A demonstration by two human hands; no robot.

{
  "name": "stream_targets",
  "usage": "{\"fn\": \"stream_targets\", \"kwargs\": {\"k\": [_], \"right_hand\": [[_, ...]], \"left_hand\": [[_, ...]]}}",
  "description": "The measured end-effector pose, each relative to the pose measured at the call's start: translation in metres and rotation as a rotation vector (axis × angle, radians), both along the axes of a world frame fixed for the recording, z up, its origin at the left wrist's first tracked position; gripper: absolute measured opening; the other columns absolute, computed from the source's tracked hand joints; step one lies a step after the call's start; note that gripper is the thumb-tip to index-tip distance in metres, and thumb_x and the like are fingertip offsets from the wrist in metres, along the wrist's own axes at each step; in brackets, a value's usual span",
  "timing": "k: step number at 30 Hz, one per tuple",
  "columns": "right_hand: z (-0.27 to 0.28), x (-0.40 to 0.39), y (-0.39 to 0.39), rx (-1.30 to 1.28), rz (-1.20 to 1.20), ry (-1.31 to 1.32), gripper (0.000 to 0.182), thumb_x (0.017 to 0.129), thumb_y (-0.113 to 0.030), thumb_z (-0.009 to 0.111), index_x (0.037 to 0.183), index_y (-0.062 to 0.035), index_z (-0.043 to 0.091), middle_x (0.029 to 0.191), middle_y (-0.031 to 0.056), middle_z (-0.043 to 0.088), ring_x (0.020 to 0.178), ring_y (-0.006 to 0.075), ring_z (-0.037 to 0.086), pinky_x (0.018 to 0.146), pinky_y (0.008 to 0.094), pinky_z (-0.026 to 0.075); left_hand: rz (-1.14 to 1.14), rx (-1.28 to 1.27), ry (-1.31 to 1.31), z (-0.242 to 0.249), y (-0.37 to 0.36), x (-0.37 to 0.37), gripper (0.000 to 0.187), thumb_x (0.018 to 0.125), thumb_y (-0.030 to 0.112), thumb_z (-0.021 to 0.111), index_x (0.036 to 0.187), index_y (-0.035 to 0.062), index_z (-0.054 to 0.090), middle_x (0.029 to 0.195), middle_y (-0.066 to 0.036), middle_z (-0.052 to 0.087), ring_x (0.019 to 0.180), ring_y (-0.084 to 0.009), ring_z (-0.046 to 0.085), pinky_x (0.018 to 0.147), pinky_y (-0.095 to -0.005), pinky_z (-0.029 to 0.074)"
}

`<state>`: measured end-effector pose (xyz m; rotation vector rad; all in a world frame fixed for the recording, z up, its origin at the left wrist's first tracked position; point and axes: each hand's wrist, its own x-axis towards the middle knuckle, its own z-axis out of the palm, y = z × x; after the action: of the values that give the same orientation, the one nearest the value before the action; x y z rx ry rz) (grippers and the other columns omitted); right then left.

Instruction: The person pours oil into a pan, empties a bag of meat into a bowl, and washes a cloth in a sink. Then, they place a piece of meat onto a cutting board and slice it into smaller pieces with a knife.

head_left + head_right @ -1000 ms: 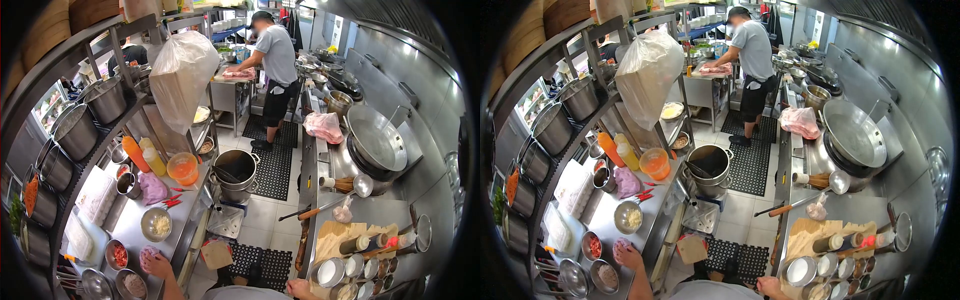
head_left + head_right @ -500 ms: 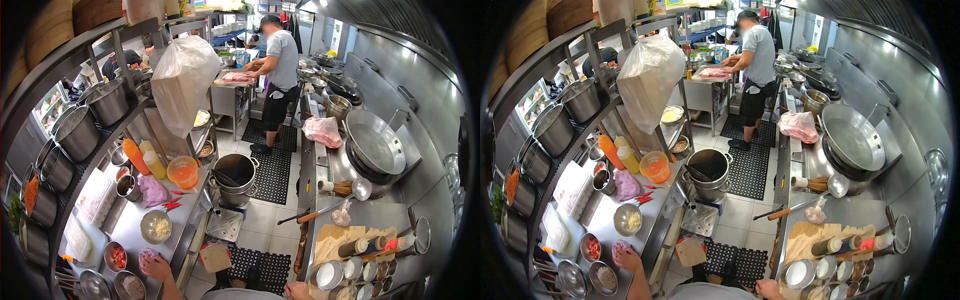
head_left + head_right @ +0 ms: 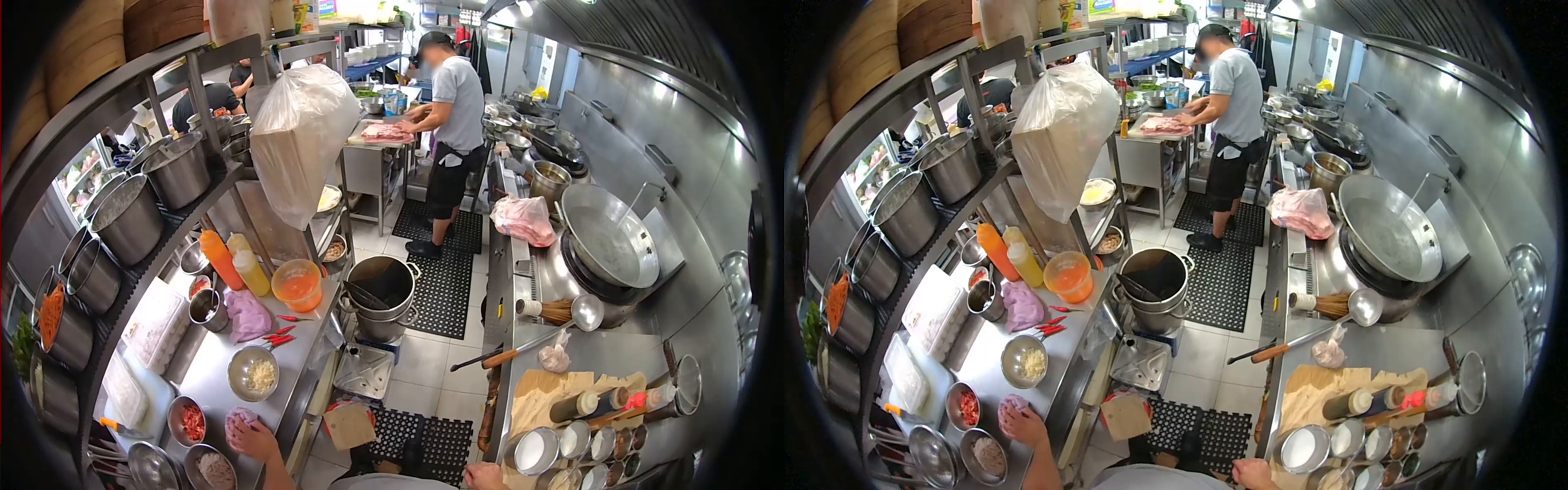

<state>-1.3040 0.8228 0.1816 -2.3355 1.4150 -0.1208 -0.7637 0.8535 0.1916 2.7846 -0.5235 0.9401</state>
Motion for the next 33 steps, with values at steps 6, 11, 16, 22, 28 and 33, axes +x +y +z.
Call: {"fn": "stream_targets", "kwargs": {"k": [6,11,16,22,28,33], "right_hand": [[0.008,0.003,-0.001,0.05,-0.025,0.011,0.014,0.077,-0.021,0.06,0.082,-0.0074,0.063,0.075,0.0164,0.062,0.071,0.0354,0.06,0.065,0.048,0.047],[0.01,0.005,-0.001,0.032,-0.022,-0.004,0.012,0.076,-0.019,0.06,0.079,-0.0078,0.064,0.073,0.0181,0.062,0.069,0.0368,0.06,0.065,0.0488,0.047],[0.011,0.005,-0.002,-0.039,0.005,-0.086,0.011,0.073,-0.017,0.061,0.073,-0.0057,0.062,0.066,0.0184,0.06,0.063,0.0356,0.06,0.06,0.0476,0.046],[0.019,0.009,0.0,-0.067,-0.027,-0.09,0.01,0.073,-0.015,0.06,0.071,-0.0054,0.06,0.065,0.0187,0.059,0.062,0.0362,0.059,0.059,0.0475,0.046],[0.01,0.005,-0.001,0.034,-0.049,-0.033,0.01,0.074,-0.016,0.06,0.072,-0.0055,0.059,0.067,0.0186,0.06,0.064,0.037,0.06,0.059,0.0475,0.046],[0.015,0.007,-0.001,-0.017,-0.026,0.002,0.012,0.073,-0.018,0.06,0.072,-0.0058,0.06,0.066,0.0175,0.06,0.064,0.0359,0.06,0.059,0.0474,0.047]], "left_hand": [[0.016,-0.002,0.043,0.0,-0.001,-0.001,0.039,0.086,0.028,0.049,0.121,0.0095,0.052,0.129,-0.009,0.051,0.121,-0.0308,0.045,0.099,-0.0497,0.033],[0.008,-0.023,0.105,0.005,0.0,-0.003,0.041,0.086,0.027,0.049,0.122,0.0091,0.05,0.13,-0.011,0.049,0.122,-0.0328,0.043,0.101,-0.0502,0.032],[0.007,-0.036,0.12,0.01,-0.002,-0.006,0.042,0.085,0.025,0.048,0.123,0.009,0.048,0.13,-0.013,0.048,0.122,-0.0345,0.042,0.102,-0.0507,0.03],[0.01,-0.029,0.096,0.004,-0.002,-0.004,0.043,0.082,0.024,0.049,0.122,0.009,0.048,0.129,-0.011,0.048,0.122,-0.0359,0.041,0.101,-0.0509,0.031],[0.021,-0.024,0.111,0.005,-0.003,-0.004,0.043,0.085,0.025,0.048,0.124,0.0095,0.048,0.13,-0.011,0.048,0.121,-0.0352,0.043,0.101,-0.0506,0.032],[-0.005,-0.026,0.09,0.007,-0.002,-0.004,0.043,0.085,0.025,0.047,0.125,0.0092,0.048,0.13,-0.011,0.048,0.122,-0.0337,0.043,0.1,-0.0503,0.032]]}}
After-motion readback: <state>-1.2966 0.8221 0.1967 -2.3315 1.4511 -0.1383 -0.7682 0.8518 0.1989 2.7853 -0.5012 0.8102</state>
